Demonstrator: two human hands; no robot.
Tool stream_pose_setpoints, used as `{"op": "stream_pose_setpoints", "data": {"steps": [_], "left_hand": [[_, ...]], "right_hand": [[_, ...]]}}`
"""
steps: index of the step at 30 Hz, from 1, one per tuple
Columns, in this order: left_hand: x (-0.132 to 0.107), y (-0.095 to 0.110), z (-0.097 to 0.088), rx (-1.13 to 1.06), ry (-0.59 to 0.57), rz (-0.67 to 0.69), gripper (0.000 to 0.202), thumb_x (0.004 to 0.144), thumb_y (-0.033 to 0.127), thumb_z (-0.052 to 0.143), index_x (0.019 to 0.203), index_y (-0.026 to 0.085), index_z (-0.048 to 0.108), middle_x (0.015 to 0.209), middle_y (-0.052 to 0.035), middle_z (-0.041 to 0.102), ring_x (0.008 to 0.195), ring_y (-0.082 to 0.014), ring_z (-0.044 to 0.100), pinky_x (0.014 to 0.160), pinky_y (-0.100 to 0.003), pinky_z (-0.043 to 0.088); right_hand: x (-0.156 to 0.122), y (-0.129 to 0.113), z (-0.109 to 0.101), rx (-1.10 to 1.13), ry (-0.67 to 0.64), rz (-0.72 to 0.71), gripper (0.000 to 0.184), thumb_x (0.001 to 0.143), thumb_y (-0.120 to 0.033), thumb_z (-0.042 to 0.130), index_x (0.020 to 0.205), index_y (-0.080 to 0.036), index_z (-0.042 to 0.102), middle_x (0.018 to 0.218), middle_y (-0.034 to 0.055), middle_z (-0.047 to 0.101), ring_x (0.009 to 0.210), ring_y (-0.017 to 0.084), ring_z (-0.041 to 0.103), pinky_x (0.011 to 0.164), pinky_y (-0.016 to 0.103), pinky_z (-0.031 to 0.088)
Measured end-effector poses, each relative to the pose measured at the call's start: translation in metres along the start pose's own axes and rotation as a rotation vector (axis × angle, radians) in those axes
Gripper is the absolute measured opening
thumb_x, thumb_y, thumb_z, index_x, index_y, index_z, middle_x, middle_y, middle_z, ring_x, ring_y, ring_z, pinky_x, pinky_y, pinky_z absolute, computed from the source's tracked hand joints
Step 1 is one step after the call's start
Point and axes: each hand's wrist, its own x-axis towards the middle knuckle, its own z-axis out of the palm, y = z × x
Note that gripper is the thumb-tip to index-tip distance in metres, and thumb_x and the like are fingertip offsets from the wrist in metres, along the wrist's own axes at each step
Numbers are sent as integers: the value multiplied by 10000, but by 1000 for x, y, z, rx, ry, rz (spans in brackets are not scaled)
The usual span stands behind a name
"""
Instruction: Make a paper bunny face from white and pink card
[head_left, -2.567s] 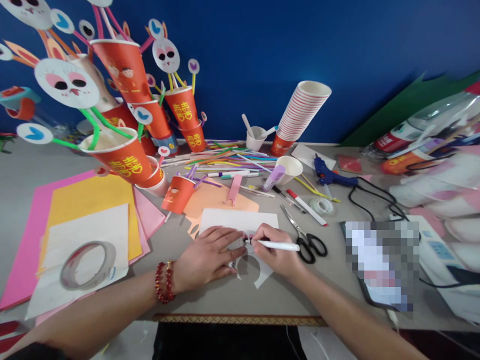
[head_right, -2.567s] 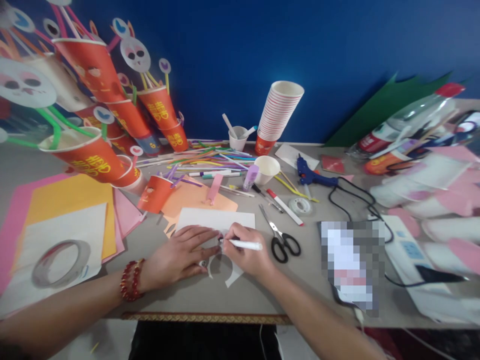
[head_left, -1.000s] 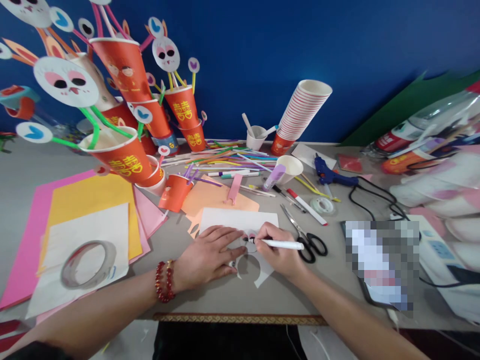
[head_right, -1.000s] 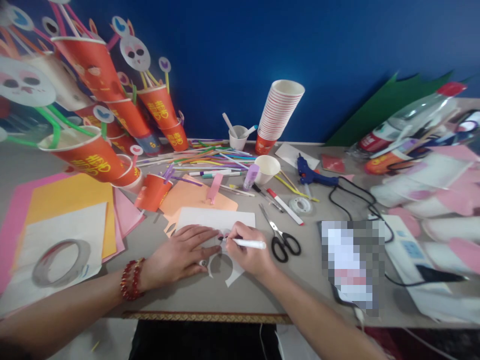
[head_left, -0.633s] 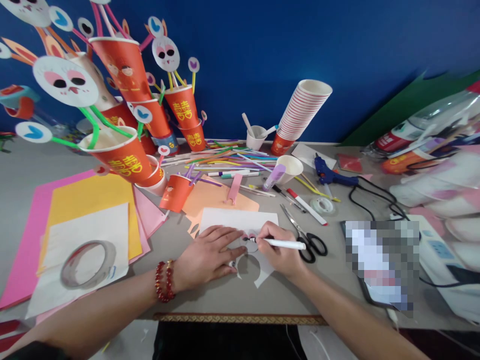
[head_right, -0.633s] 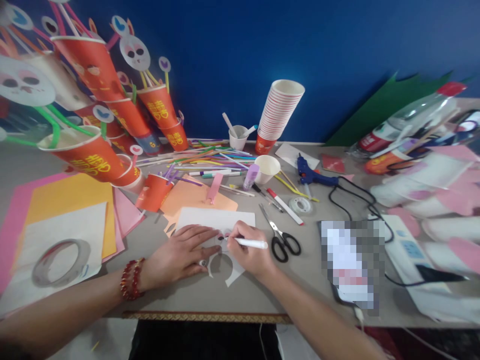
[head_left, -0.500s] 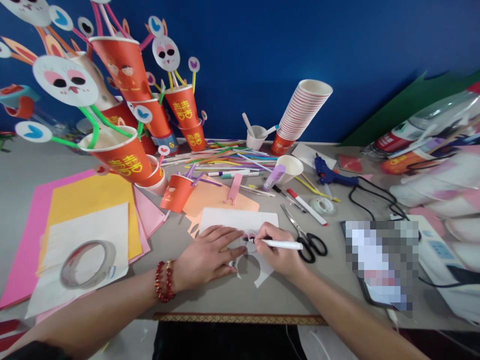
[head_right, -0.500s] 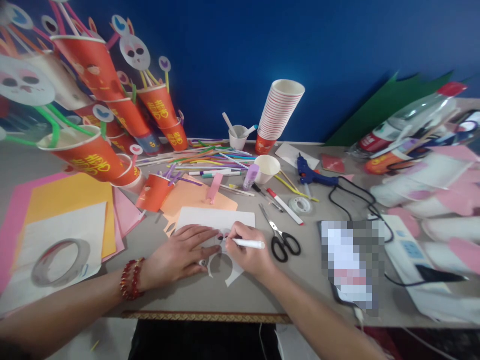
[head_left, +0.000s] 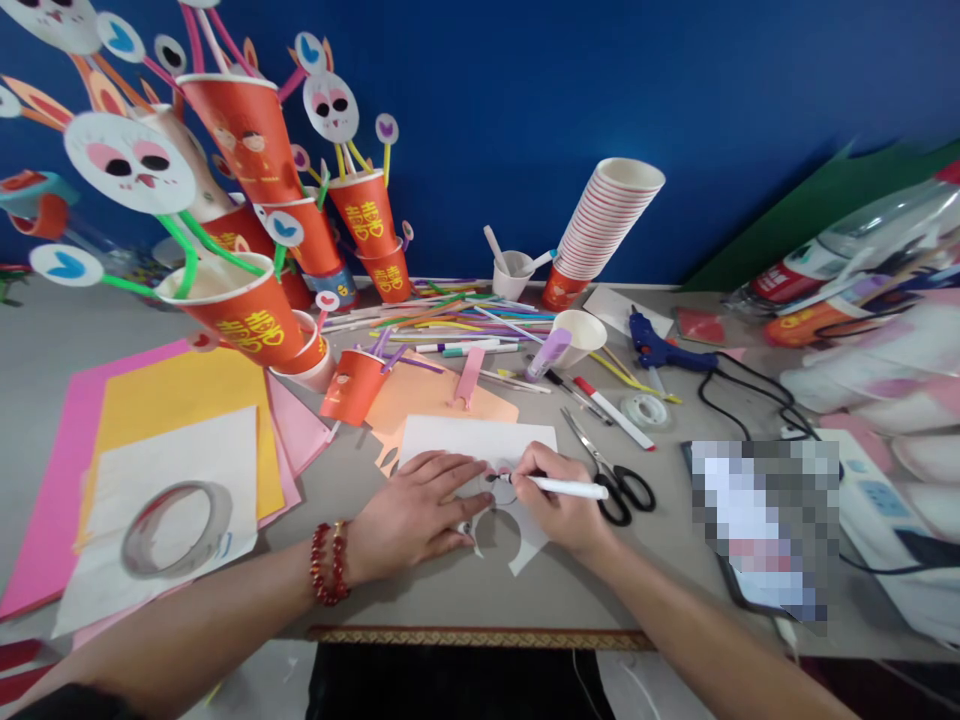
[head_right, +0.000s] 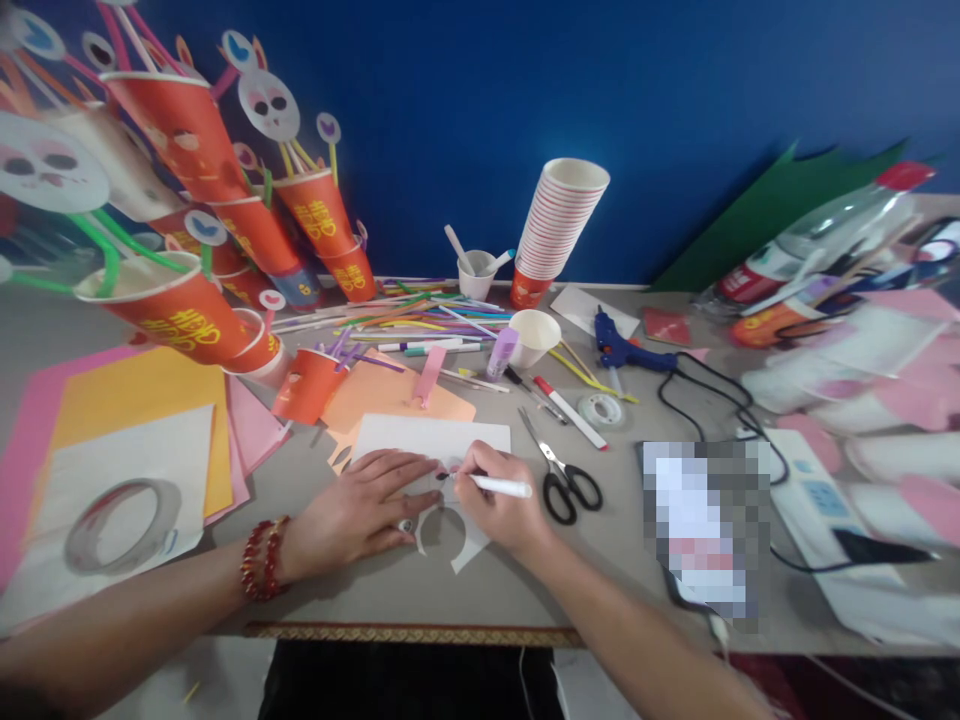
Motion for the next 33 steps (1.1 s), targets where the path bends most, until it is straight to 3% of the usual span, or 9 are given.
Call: {"op": "stream_pose_setpoints", "data": {"steps": [9, 18, 22, 33], "left_hand": [[0, 0, 0, -7, 6, -3, 447, 967, 480, 471, 1362, 276, 515, 1512, -69, 419, 1362, -266, 380, 1121, -467, 297], [1, 2, -4, -39, -7, -7, 431, 970, 451, 478, 1357, 265, 514, 1526, -63, 399, 1364, -260, 382, 1126, -462, 295], [2, 3, -6, -47, -20, -13, 440, 969, 453, 480, 1367, 266, 503, 1522, -59, 404, 1361, -256, 384, 1128, -454, 293], [0, 3, -5, -29, 4, -37, 413, 952, 452, 509, 1330, 292, 544, 1499, -109, 407, 1332, -283, 413, 1095, -479, 338]], "right_hand": [[1, 1, 1, 21, 6, -2, 173, 819, -162, 512, 656, -208, 473, 562, -41, 494, 513, 113, 447, 508, 234, 335], [-1, 6, -1, 190, 121, 137, 138, 818, -189, 541, 684, -209, 518, 579, -30, 511, 522, 124, 451, 480, 241, 333], [1, 3, -4, 277, 181, 149, 120, 802, -175, 539, 686, -204, 542, 603, -22, 551, 543, 126, 492, 510, 244, 375], [1, -1, -10, 366, 254, 184, 93, 860, -249, 561, 784, -201, 537, 598, -26, 566, 501, 113, 461, 475, 237, 339]]}}
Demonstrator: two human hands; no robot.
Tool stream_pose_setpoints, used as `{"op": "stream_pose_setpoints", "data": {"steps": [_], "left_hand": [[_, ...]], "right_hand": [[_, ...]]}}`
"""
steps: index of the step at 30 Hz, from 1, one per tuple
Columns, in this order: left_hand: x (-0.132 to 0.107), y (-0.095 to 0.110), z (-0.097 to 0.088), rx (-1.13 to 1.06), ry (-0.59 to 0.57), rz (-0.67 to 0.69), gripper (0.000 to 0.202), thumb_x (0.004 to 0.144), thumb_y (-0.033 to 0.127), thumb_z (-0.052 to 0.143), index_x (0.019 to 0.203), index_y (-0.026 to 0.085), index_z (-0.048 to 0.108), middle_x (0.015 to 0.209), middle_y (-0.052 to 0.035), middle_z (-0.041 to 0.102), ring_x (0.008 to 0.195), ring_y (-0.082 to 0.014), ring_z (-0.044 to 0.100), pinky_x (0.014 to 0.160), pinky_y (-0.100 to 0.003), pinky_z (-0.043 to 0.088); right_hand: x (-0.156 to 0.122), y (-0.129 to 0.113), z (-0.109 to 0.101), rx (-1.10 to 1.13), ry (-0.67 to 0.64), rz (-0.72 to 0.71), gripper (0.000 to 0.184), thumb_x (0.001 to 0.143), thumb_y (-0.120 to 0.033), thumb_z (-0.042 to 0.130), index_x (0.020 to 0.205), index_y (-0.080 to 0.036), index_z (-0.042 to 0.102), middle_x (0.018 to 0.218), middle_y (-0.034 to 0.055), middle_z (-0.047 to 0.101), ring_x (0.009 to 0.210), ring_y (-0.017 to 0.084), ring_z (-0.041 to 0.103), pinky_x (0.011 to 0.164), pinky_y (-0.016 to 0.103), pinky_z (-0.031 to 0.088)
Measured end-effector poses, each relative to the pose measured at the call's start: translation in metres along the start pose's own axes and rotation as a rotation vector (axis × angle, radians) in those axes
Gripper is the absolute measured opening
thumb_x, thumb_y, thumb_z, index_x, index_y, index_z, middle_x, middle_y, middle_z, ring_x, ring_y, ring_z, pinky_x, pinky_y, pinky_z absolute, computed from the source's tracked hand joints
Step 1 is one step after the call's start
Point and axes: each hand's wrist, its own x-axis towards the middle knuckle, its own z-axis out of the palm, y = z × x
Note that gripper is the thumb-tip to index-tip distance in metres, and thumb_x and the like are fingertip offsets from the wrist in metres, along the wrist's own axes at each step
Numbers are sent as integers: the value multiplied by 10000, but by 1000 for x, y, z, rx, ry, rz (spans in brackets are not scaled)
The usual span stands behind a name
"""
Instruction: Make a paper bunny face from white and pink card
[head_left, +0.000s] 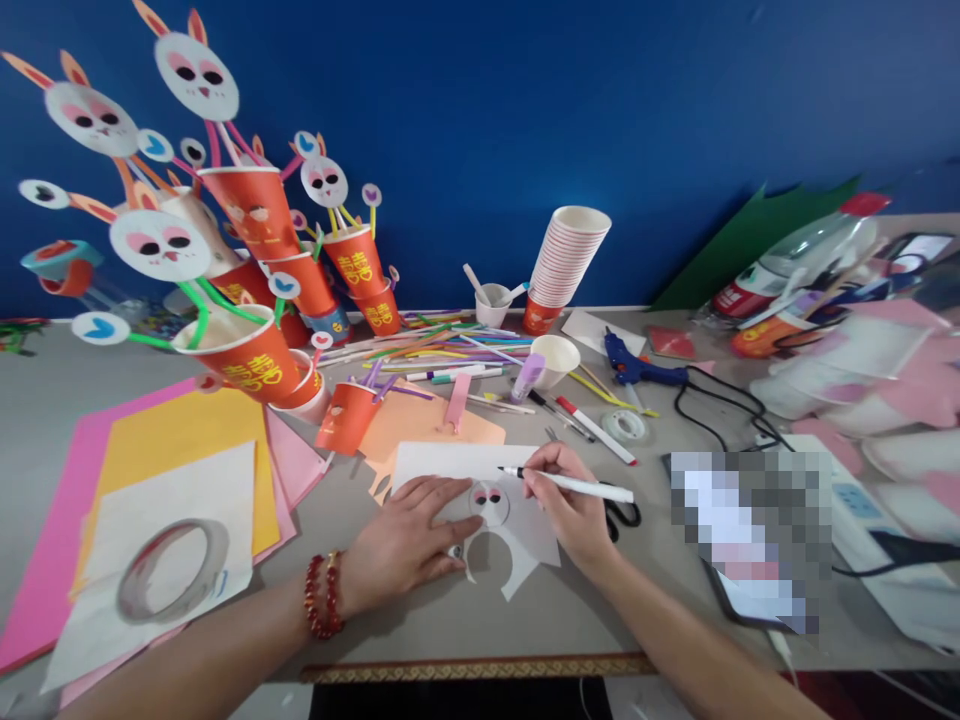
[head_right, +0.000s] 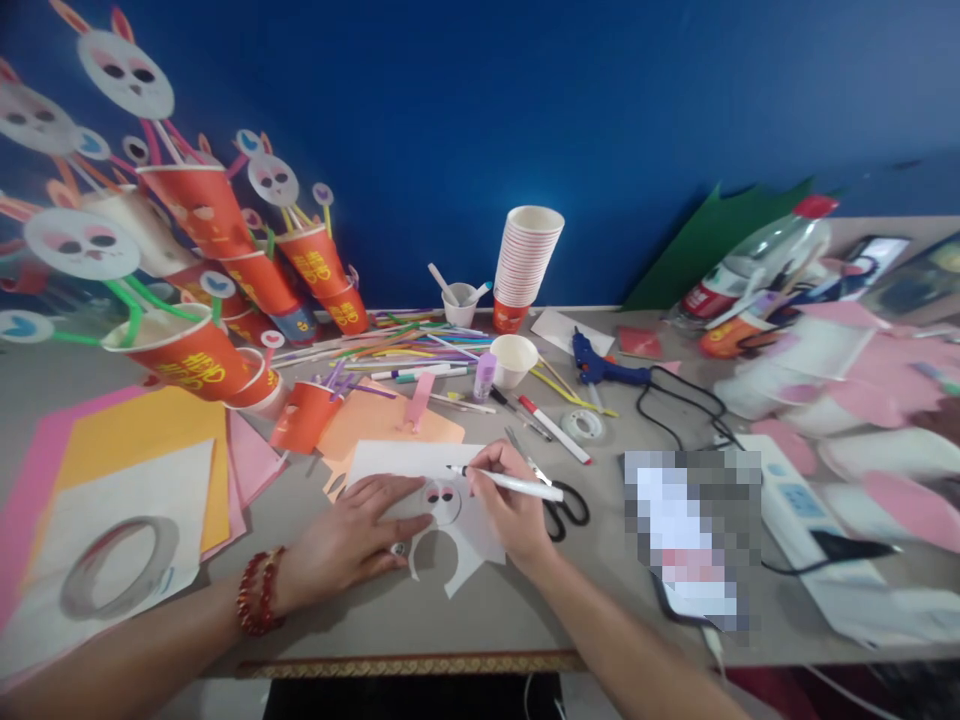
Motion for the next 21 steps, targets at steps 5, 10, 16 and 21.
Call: {"op": "stream_pose_setpoints", "data": {"steps": [5, 10, 16, 21], "left_hand": [[0, -1, 1, -16, 35, -11, 429, 947, 480, 504, 1344, 319, 533, 1480, -92, 436, 1290, -284, 453, 1054, -463, 393], [0, 3, -6, -68, 76, 2, 402, 975, 463, 447, 1327, 292, 540, 1452, -91, 478, 1291, -263, 461, 1062, -437, 398], [4, 12, -22, -185, 131, -68, 218, 983, 309, 465, 1132, 231, 605, 1201, -47, 660, 1251, -194, 504, 1131, -403, 311], [12, 22, -30, -163, 104, -130, 151, 972, 284, 478, 980, 211, 610, 995, -24, 682, 1120, -184, 568, 1099, -393, 312]], "right_hand": [[0, -2, -3, 38, 22, -20, 128, 880, -305, 575, 808, -208, 531, 604, -28, 565, 488, 111, 451, 458, 234, 323], [-1, -4, -6, 55, 18, -36, 177, 869, -349, 596, 783, -207, 535, 591, -29, 541, 497, 118, 458, 457, 231, 337], [-6, -8, -6, 57, -134, -117, 177, 827, -350, 658, 760, -198, 598, 609, -17, 549, 503, 119, 474, 456, 226, 373], [-14, -14, -3, 83, -224, -182, 161, 819, -345, 669, 746, -208, 626, 666, 20, 632, 540, 142, 562, 485, 237, 434]]}}
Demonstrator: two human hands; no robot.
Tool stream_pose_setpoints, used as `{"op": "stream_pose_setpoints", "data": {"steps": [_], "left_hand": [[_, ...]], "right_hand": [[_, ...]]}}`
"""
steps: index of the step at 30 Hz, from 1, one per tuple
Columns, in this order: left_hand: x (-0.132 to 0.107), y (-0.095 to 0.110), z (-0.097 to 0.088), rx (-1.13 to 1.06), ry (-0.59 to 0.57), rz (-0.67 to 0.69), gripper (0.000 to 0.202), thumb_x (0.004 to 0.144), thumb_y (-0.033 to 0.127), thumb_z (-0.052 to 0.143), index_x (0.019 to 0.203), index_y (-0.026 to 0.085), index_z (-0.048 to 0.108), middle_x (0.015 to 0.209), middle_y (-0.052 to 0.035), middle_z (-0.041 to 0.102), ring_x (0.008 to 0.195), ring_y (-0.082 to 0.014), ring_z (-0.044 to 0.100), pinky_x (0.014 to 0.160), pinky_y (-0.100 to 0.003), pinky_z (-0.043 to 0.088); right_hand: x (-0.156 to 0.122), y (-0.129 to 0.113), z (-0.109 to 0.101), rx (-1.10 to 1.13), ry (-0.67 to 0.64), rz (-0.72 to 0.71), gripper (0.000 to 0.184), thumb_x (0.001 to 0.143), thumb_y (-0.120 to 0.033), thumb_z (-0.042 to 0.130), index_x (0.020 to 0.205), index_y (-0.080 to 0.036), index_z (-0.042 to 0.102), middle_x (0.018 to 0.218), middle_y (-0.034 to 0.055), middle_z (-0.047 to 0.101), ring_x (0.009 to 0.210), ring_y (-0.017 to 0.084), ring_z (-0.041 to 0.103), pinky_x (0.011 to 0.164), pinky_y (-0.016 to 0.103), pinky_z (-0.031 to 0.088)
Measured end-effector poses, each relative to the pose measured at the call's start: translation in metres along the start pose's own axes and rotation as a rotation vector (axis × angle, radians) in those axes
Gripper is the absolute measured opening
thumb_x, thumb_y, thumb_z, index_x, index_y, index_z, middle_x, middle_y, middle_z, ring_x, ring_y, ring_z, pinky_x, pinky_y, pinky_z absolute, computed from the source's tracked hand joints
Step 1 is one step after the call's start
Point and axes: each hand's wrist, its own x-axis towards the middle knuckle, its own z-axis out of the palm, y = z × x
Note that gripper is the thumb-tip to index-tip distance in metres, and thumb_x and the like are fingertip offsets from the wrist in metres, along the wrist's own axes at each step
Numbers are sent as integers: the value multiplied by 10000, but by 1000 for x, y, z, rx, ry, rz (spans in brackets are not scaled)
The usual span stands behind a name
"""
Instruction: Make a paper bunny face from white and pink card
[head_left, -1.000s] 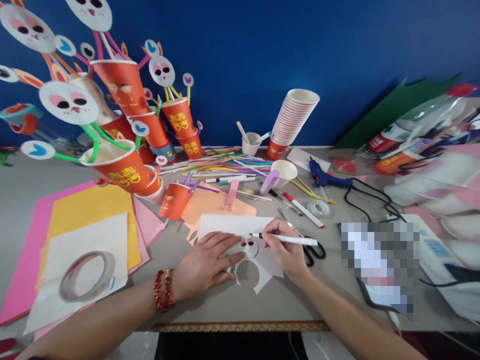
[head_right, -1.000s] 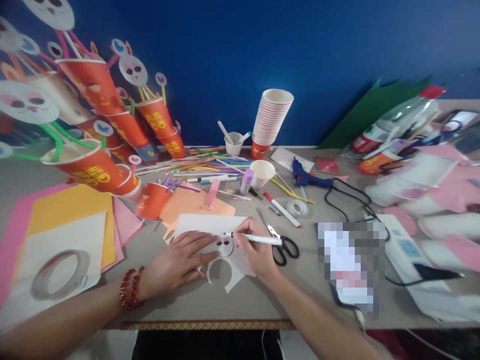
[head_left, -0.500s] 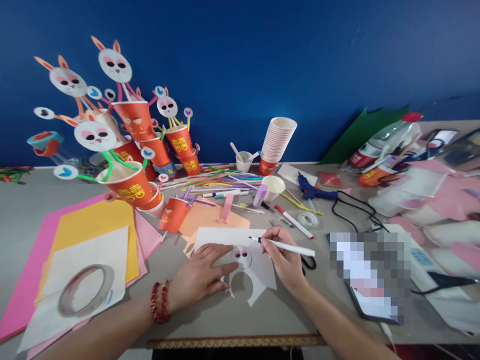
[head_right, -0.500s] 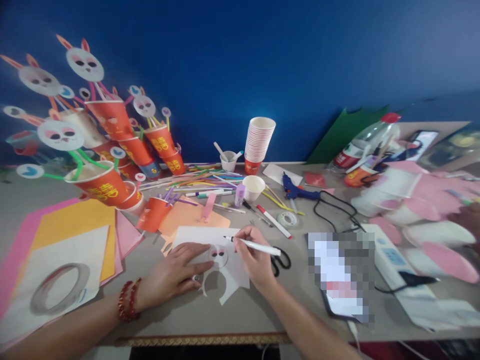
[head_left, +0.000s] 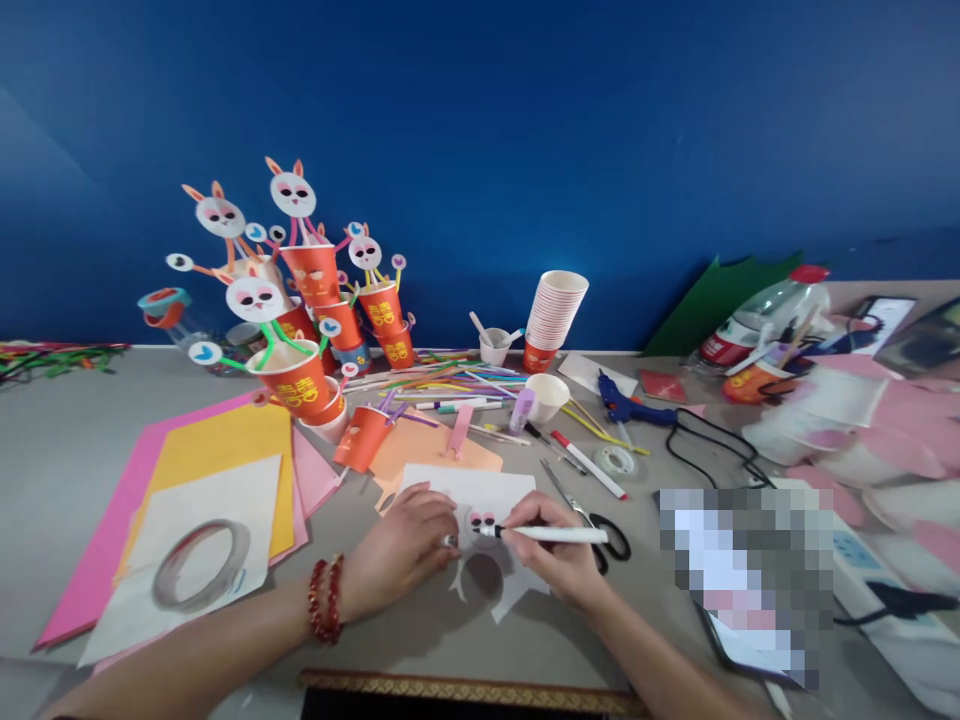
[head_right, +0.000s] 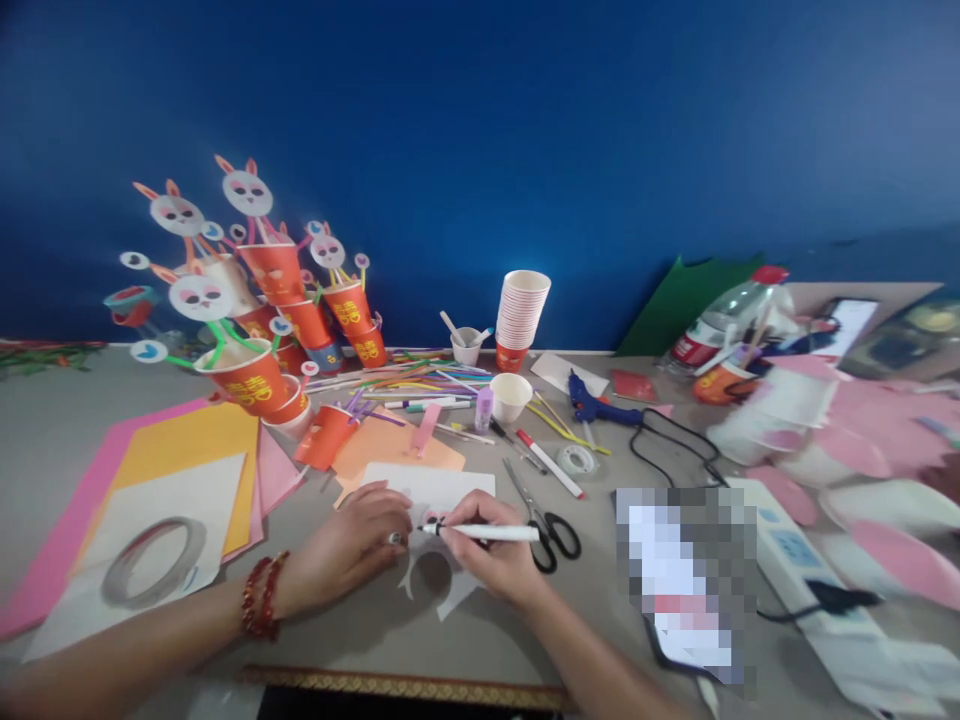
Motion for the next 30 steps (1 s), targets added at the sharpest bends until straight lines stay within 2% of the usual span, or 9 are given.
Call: {"op": "stream_pose_setpoints", "data": {"steps": [4, 9, 15, 19, 22, 25, 27, 30], "left_hand": [[9, 6, 1, 35, 37, -29, 166, 962, 316, 489, 952, 191, 597, 964, -42, 664, 1019, -198, 582, 1044, -403, 352], [17, 10, 4, 57, 23, -12, 180, 961, 338, 490, 970, 194, 598, 923, -44, 652, 974, -206, 575, 1009, -404, 380], [23, 21, 3, 180, -24, 43, 127, 939, 249, 488, 917, 169, 584, 927, -62, 624, 937, -214, 552, 1005, -419, 393], [27, 30, 3, 301, -89, 104, 118, 929, 232, 504, 935, 167, 602, 906, -62, 635, 889, -222, 557, 909, -394, 439], [27, 33, 2, 316, -119, 65, 159, 943, 291, 510, 898, 170, 603, 858, -51, 646, 810, -215, 581, 753, -343, 456], [28, 35, 1, 287, -134, 48, 206, 953, 349, 509, 888, 176, 600, 837, -40, 658, 769, -204, 603, 673, -309, 437], [31, 38, -1, 287, -155, 37, 228, 962, 362, 494, 892, 175, 604, 853, -43, 671, 782, -209, 622, 670, -304, 437], [39, 43, -4, 299, -207, -28, 248, 974, 363, 477, 897, 170, 612, 887, -50, 690, 816, -225, 649, 689, -314, 453]], "right_hand": [[-4, -4, 1, -28, -35, -29, 147, 824, -325, 659, 744, -204, 636, 653, 24, 646, 540, 144, 573, 495, 239, 453], [-5, -5, 0, -99, -31, -87, 86, 815, -257, 638, 748, -204, 629, 654, 20, 659, 535, 137, 567, 500, 232, 448], [-5, -6, 1, -128, -102, -131, 62, 796, -180, 617, 738, -201, 617, 656, 7, 639, 562, 134, 563, 539, 235, 430], [-6, -11, 3, -41, -98, -88, 146, 828, -262, 619, 699, -198, 595, 637, -3, 587, 567, 133, 526, 538, 237, 413], [-6, -14, 2, 77, -90, -34, 248, 864, -396, 610, 720, -195, 596, 636, -11, 549, 537, 120, 489, 503, 228, 389], [-7, -12, 1, 133, -112, 2, 378, 916, -514, 509, 754, -188, 613, 626, -8, 524, 508, 119, 468, 471, 232, 367], [-8, -7, 2, 65, -67, 15, 460, 943, -534, 445, 660, -194, 570, 565, -11, 482, 496, 129, 445, 474, 246, 364], [-13, 3, 6, -38, 76, 47, 530, 957, -555, 382, 546, -226, 445, 491, -13, 427, 481, 153, 431, 484, 271, 387]]}}
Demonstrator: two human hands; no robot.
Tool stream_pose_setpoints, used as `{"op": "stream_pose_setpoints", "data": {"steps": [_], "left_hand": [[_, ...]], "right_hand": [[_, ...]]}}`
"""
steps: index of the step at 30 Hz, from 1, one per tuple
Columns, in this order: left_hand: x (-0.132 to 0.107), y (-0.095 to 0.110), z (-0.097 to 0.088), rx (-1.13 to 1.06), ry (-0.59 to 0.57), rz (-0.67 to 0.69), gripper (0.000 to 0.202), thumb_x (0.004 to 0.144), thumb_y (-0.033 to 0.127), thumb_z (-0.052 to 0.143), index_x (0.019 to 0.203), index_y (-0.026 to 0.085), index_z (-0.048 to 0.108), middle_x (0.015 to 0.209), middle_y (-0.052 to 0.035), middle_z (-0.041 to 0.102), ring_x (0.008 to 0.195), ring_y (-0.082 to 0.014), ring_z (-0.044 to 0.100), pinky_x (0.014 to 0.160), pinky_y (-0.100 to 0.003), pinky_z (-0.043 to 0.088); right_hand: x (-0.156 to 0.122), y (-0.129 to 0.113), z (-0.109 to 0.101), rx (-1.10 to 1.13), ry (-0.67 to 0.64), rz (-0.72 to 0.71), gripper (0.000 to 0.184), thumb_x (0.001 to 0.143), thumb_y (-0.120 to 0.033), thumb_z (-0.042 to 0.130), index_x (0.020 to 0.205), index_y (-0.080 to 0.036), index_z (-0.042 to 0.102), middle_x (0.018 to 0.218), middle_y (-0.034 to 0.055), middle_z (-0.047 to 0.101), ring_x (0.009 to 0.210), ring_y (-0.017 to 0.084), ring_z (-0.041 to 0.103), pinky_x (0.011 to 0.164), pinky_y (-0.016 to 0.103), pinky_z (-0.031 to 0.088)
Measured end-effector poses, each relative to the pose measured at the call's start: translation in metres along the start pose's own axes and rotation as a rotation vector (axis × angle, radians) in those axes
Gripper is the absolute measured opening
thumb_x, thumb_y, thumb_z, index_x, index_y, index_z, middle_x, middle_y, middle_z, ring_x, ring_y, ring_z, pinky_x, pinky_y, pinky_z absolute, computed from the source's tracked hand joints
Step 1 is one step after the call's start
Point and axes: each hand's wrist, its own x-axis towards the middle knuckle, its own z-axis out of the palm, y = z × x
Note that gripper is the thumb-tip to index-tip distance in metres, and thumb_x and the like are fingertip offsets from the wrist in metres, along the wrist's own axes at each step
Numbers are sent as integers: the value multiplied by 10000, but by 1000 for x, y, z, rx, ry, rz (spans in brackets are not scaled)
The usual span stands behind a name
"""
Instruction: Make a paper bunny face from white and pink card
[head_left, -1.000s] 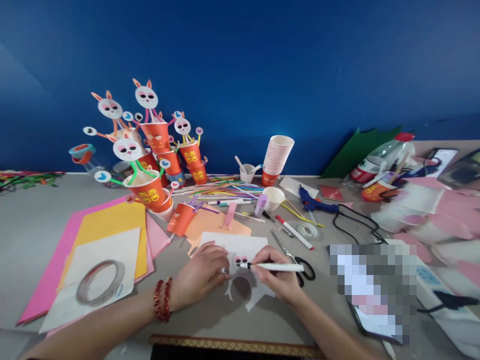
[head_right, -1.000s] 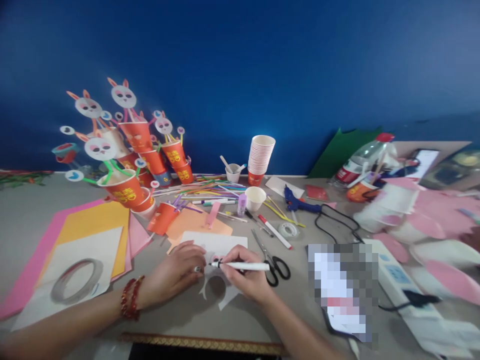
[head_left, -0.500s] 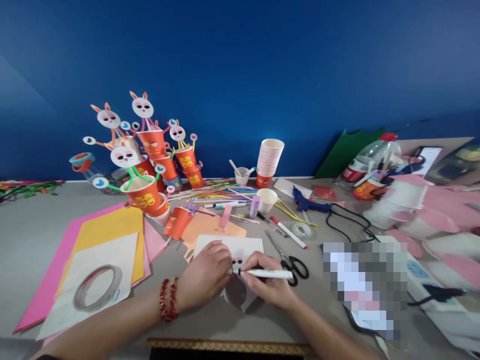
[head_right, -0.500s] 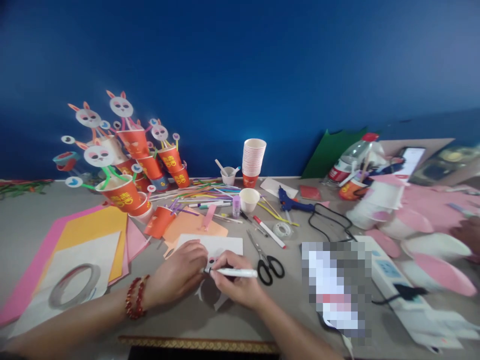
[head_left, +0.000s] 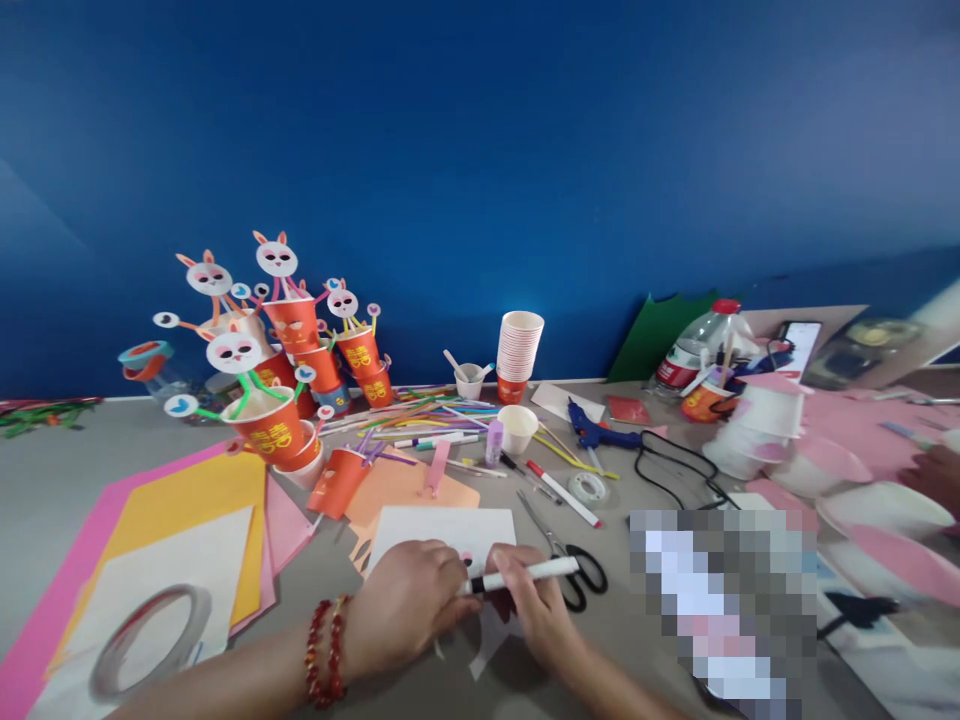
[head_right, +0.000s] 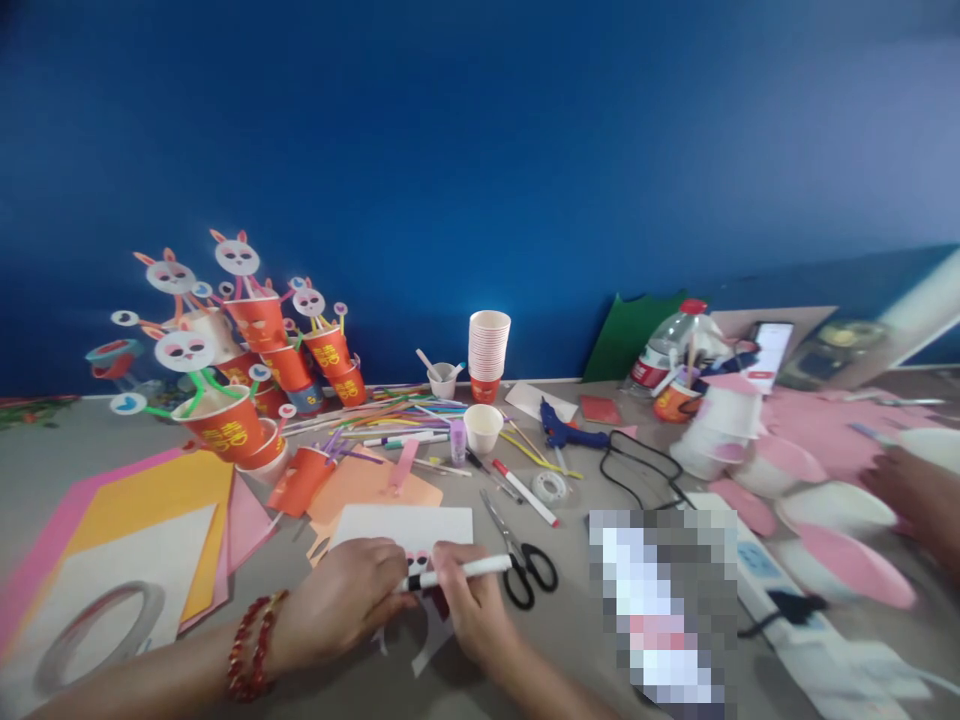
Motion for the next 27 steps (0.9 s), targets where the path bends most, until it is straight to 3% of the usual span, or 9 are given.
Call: {"op": "stream_pose_setpoints", "data": {"steps": [5, 12, 16, 19, 21, 22, 24, 27], "left_hand": [[11, 7, -7, 7, -68, -2, 237, 968, 349, 485, 947, 153, 618, 913, -67, 699, 832, -242, 662, 698, -329, 476], [27, 10, -3, -19, -60, 41, 262, 982, 351, 455, 948, 149, 619, 894, -71, 696, 812, -219, 660, 701, -301, 478], [45, -9, 2, -5, 48, -21, 227, 977, 332, 482, 892, 163, 607, 893, -55, 678, 827, -199, 639, 712, -282, 470], [51, -34, 5, 83, 145, -92, 240, 993, 294, 446, 879, 151, 601, 885, -66, 651, 826, -203, 612, 750, -314, 467], [50, -51, 8, 201, 205, -125, 234, 988, 275, 455, 898, 141, 624, 908, -86, 643, 867, -224, 596, 791, -346, 457], [48, -58, 10, 291, 230, -146, 232, 980, 280, 473, 917, 130, 639, 929, -104, 642, 907, -247, 587, 821, -374, 448], [44, -68, 14, 432, 262, -184, 259, 966, 321, 503, 919, 123, 663, 952, -125, 640, 959, -280, 569, 854, -408, 429], [41, -77, 18, 505, 292, -200, 311, 960, 403, 501, 915, 150, 676, 941, -109, 640, 952, -278, 560, 860, -410, 415]], "right_hand": [[-7, 10, 4, -56, 177, 43, 496, 963, -539, 319, 565, -258, 416, 481, -4, 437, 461, 181, 450, 510, 308, 452], [1, 5, 0, -48, 188, 6, 498, 982, -481, 278, 545, -258, 361, 461, -16, 378, 434, 168, 382, 445, 304, 379], [23, 3, -26, -115, 145, -105, 563, 930, -630, 360, 544, -229, 446, 476, -17, 429, 432, 141, 395, 442, 273, 351], [41, 1, -59, -156, 282, -107, 570, 986, -586, 220, 713, -211, 551, 526, -14, 487, 478, 147, 448, 502, 261, 372], [50, 0, -78, -352, 405, -50, 411, 986, -502, 359, 793, -209, 573, 593, -10, 538, 543, 150, 498, 556, 252, 379], [53, 1, -86, -508, 402, -5, 352, 971, -474, 418, 802, -211, 579, 630, -3, 571, 563, 152, 514, 562, 251, 368], [57, 4, -93, -796, 309, 85, 261, 945, -398, 490, 795, -216, 600, 713, 15, 633, 617, 163, 557, 562, 250, 346], [58, 10, -94, -1058, 176, 220, 164, 932, -303, 516, 861, -228, 643, 788, 23, 683, 687, 180, 615, 548, 246, 319]]}}
